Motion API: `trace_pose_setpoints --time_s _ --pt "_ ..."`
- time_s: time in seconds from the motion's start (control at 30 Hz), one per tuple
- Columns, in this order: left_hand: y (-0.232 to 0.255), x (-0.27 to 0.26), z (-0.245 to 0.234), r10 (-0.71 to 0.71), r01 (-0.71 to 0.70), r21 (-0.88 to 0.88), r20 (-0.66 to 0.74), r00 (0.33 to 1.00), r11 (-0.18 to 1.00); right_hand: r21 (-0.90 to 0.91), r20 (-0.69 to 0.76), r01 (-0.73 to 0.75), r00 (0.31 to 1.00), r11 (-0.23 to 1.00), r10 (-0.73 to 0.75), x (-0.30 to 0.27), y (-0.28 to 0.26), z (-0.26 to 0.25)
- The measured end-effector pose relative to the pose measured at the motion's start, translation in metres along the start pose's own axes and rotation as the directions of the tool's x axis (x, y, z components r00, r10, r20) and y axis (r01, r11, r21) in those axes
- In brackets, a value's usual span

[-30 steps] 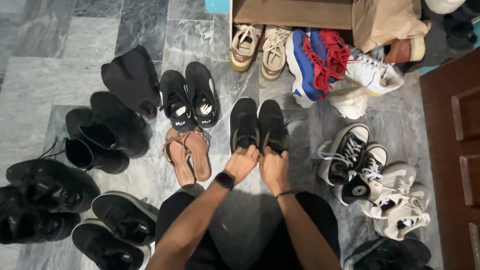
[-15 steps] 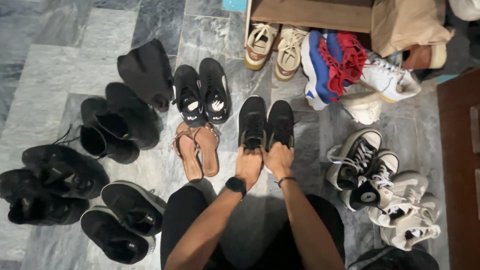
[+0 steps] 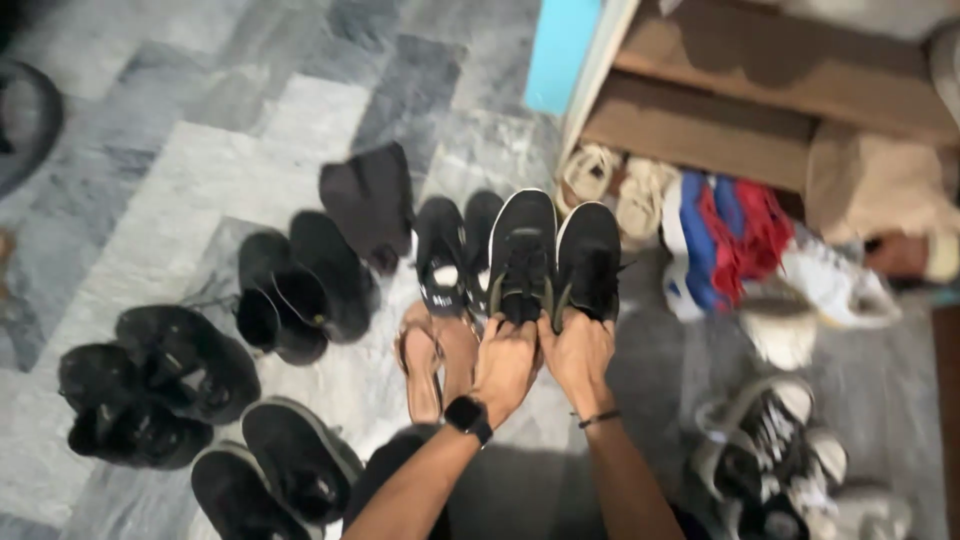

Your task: Organizing various pairs of shoes on a multi-tiered shoe rack

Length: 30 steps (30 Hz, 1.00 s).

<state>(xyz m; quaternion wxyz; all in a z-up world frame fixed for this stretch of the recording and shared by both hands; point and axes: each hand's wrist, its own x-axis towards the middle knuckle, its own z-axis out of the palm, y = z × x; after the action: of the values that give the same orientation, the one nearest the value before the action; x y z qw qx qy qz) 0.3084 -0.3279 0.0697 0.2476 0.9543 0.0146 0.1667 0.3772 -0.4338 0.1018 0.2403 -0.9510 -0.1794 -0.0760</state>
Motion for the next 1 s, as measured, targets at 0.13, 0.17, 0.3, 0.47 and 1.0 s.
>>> trace_pose_setpoints --time_s 0.13,0.17,0.3,0.47,1.0 --pt "-0.024 0.048 -0.043 -0.041 0.039 -0.047 -0.056 0.998 0.998 0.044 -0.004 0.049 0.999 0.998 -0.049 0.061 -0.039 -0.003" --pt "-0.034 0.059 -0.051 -0.047 0.044 -0.041 -0.07 0.996 0.998 0.053 0.013 0.057 0.998 0.997 -0.057 0.078 -0.05 -0.002" --pt "-0.082 0.11 -0.067 -0.122 0.122 -0.003 -0.082 0.989 0.992 0.102 0.045 0.127 0.99 0.987 -0.132 0.147 -0.087 0.019" --pt "-0.154 0.177 -0.059 -0.154 0.154 0.002 -0.089 0.984 0.988 0.076 0.065 0.141 0.987 0.987 -0.146 0.229 -0.096 0.094" --pt "-0.34 0.261 0.087 -0.22 0.223 -0.05 0.061 0.974 0.974 -0.09 0.338 0.061 0.941 0.994 -0.027 0.357 -0.041 0.311"
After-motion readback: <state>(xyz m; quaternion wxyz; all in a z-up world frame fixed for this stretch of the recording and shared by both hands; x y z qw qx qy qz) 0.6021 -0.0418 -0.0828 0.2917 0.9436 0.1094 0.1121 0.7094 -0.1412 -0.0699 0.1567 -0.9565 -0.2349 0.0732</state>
